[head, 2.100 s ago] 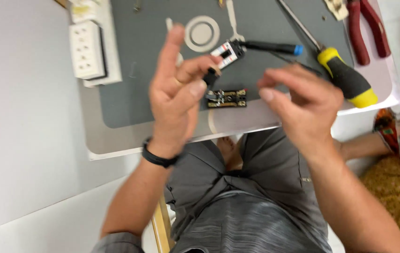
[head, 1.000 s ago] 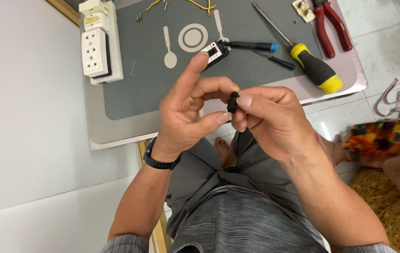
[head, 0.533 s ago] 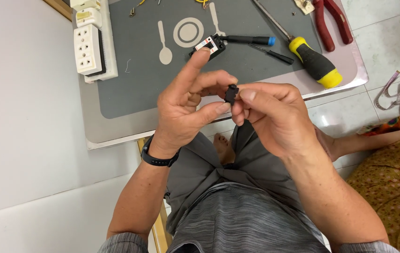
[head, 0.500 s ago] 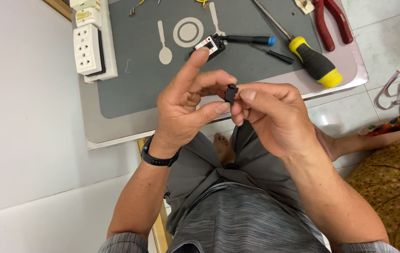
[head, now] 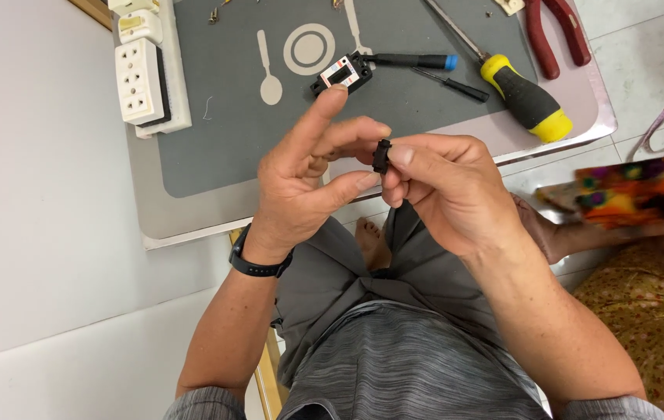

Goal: The person assembles a small electronic component, likely a switch or relay, by hand. They manipulate the device, insert a small black plastic piece, and adjust internal parts on a gray work mat.

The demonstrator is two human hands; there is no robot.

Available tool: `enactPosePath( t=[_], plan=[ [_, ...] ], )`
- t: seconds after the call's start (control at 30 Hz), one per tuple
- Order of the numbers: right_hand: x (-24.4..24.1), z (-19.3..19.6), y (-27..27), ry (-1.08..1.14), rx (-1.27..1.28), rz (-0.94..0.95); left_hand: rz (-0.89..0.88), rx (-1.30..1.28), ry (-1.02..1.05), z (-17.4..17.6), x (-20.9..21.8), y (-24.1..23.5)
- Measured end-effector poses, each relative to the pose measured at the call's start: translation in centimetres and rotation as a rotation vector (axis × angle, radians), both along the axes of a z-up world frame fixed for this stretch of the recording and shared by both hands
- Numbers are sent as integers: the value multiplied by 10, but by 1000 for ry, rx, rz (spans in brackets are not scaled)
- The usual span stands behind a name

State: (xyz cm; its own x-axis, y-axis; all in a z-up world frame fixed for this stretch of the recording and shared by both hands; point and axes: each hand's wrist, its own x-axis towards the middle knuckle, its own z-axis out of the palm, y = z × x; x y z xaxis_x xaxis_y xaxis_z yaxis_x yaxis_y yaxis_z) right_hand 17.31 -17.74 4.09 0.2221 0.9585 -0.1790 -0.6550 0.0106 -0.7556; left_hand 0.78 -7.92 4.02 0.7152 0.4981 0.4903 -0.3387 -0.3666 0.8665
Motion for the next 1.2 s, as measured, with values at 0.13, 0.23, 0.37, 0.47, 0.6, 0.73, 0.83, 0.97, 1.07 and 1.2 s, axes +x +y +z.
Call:
enactPosePath(
  t=[0.13,0.23,0.37,0.47,0.6,0.73,0.83,0.97,1.07,1.2],
  plan=[
    [1,-2,1,-14,-1,-11,3,10,-4,0,1,1],
    [-1,0,1,-82,2,-14,10,5,0,1,1,1],
    [0,2,0,-58,14,-40,27,4,14,2,2,1],
    [0,3,0,-45,51,-21,32,-1,13,1,2,2],
    [3,3,0,-40,79,8,20,-5,7,-1,1,4],
    [14,0,1,-43,62,-19,67,-53,-17,1,-4,10],
    [25,1,-1,-114,-7,-150,144,35,22,6,-11,15],
    [32,-1,-3,-115,-27,-234,193,193,97,3,-14,19],
    [30,-8,-4,-128,-50,-239,201,215,139,-4,-15,21],
    [21,-14,-3,-179,-111,-173,160,135,88,-7,-12,20]
  ],
)
